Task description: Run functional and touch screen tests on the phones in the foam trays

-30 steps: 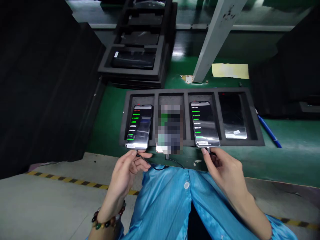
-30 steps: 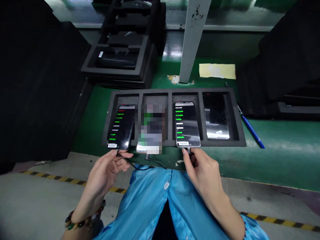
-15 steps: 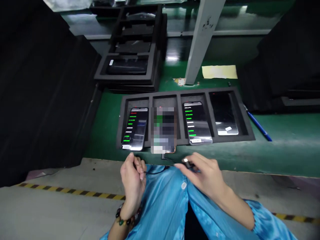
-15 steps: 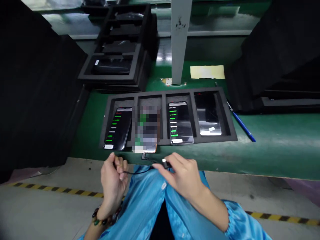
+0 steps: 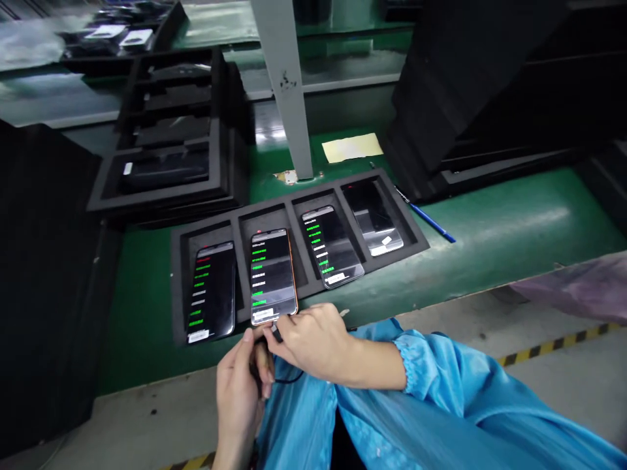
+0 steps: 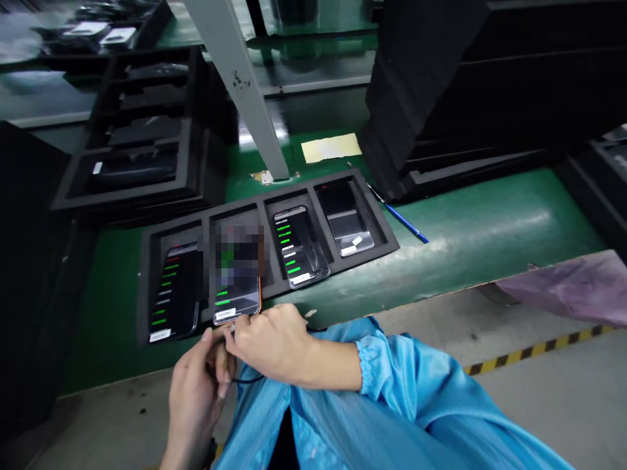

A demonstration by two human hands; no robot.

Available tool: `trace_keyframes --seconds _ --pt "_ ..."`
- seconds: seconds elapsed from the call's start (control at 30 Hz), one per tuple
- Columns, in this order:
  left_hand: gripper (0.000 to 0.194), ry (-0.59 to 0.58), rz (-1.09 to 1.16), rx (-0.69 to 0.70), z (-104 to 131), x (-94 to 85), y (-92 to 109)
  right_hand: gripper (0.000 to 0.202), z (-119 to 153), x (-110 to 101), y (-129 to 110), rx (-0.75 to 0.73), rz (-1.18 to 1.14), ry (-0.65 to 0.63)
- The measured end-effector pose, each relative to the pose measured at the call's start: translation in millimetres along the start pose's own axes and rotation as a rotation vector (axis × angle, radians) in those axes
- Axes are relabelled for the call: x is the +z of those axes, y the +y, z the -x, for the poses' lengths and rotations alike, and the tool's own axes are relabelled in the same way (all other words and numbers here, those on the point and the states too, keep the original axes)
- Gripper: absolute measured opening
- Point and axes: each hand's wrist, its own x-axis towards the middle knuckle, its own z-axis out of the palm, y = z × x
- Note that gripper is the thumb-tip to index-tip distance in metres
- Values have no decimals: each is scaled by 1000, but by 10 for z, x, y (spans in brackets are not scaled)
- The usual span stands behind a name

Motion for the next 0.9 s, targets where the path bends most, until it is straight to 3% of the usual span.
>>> trace_keyframes --seconds 0.2,0.3,0.37,0.5,0.6,0.7,0.8,0.9 --pt "48 26 -54 15 -47 -9 0 36 8 117 2 33 -29 -15" --pt "47 5 -72 25 -42 -61 -6 37 101 56 54 21 -64 -46" --pt "47 -98 -96 -8 9 -129 29 35 222 -78 151 16 -215 -83" --pt "41 -494 -187 -104 199 -163 227 34 549 -411 418 -26 -680 -97" --pt "29 -678 -253 21 293 67 407 46 735 -517 539 -110 -819 133" --pt "20 -752 -189 178 280 456 523 46 822 -496 573 27 -897 379" --pt "25 -804 -115 261 233 808 580 37 870 -492 600 268 -928 377" --pt "41 -879 -78 305 206 990 634 41 925 -632 689 320 -921 358"
